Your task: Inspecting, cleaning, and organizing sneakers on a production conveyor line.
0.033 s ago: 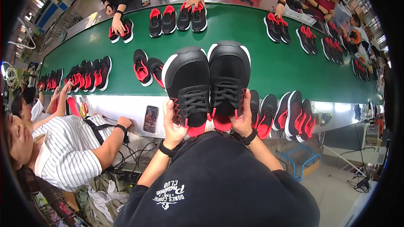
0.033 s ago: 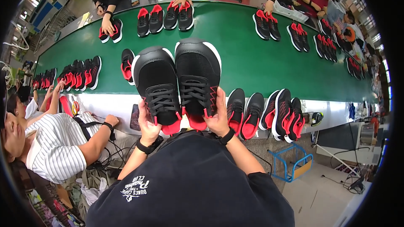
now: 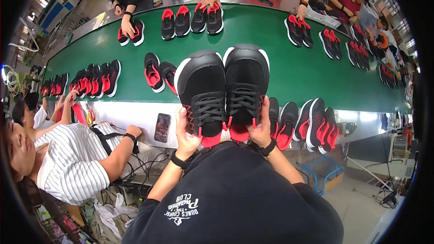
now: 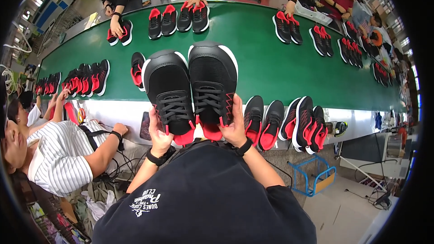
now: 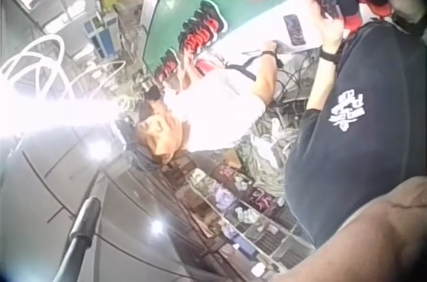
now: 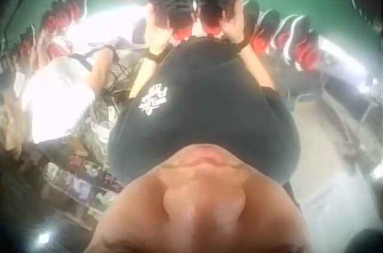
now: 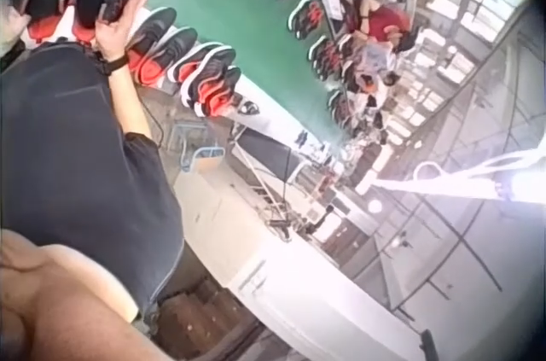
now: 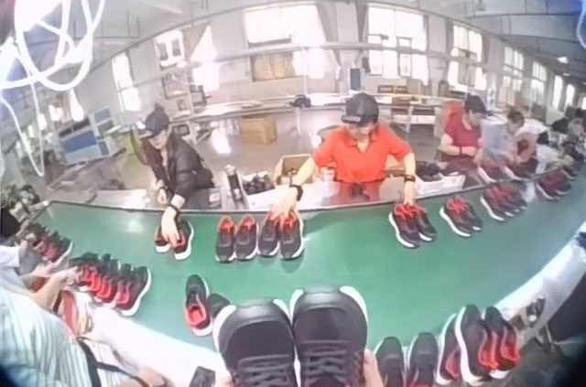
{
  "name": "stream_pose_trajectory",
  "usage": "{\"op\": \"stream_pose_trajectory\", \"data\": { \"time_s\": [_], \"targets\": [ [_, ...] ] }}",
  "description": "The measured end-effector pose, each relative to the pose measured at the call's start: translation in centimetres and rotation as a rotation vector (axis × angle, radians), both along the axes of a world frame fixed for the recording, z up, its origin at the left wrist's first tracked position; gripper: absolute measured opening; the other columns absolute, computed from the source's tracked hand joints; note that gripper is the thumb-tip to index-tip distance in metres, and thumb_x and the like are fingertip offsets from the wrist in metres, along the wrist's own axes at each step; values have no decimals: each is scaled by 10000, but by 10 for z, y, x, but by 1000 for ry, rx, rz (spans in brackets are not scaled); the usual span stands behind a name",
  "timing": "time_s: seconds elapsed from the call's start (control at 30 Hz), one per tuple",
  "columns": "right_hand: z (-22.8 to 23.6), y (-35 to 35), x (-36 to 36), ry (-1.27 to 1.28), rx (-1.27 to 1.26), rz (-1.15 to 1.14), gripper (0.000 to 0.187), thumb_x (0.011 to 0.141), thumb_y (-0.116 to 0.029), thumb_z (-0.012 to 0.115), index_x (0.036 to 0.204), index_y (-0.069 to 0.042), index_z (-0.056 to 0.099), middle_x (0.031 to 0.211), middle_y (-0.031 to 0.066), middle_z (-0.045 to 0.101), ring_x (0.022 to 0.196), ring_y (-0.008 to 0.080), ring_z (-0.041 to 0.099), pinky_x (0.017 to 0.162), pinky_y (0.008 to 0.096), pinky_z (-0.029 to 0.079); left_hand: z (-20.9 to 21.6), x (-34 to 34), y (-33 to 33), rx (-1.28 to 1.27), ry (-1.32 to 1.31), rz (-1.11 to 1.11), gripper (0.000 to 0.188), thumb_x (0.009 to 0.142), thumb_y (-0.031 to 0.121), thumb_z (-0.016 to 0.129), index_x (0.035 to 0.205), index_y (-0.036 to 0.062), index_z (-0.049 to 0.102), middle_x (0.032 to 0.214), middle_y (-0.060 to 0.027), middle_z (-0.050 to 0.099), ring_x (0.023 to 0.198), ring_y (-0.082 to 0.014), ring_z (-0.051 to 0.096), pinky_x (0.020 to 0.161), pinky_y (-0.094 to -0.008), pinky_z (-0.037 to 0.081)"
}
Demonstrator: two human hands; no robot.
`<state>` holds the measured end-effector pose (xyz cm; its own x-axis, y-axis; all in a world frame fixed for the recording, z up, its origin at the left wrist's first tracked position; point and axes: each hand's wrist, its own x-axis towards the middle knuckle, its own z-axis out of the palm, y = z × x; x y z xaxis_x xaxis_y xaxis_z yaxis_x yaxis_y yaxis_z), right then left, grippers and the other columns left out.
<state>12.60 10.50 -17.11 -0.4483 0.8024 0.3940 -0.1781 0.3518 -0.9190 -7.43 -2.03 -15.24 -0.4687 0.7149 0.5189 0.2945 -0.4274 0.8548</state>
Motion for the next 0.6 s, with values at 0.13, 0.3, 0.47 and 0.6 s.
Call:
{"op": "stream_pose_trajectory", "data": {
  "time_s": [0.13, 0.3, 0.47, 0.6],
  "targets": [
    [22, -2, -5, -202, 217, 24, 947, 626, 96, 609, 1454, -32, 168, 1508, 161, 182, 1404, 283, 161, 1131, 383, 149, 21, 6, -16, -63, -160, -17, 785, 735, 53, 681, 1415, 65, 289, 1343, -109, 410, 1149, -196, 474, 897, -325, 436],
    [11, 11, 5, -279, 86, -78, 857, 699, 30, 632, 1442, -16, 208, 1474, 159, 244, 1349, 285, 274, 1106, 379, 200, 13, 15, 12, -270, -23, 141, 756, 681, 10, 633, 1387, 64, 369, 1289, -148, 419, 1195, -279, 442, 1016, -343, 335],
    [-43, 19, -14, -622, 239, 42, 867, 606, -76, 660, 1411, -69, 340, 1168, 189, 425, 1130, 341, 425, 1011, 401, 313, -32, 14, -13, -632, 233, 482, 803, 633, 64, 692, 1377, 183, 415, 1202, -196, 433, 1114, -364, 450, 959, -399, 370],
    [-112, 1, -19, -689, 79, 157, 941, 588, -89, 694, 1429, -70, 273, 1162, 204, 388, 1099, 364, 419, 997, 386, 323, -107, 31, -19, -776, 315, 477, 827, 661, 65, 701, 1402, 206, 363, 1207, -223, 409, 1085, -406, 443, 920, -463, 387]
  ]
}}
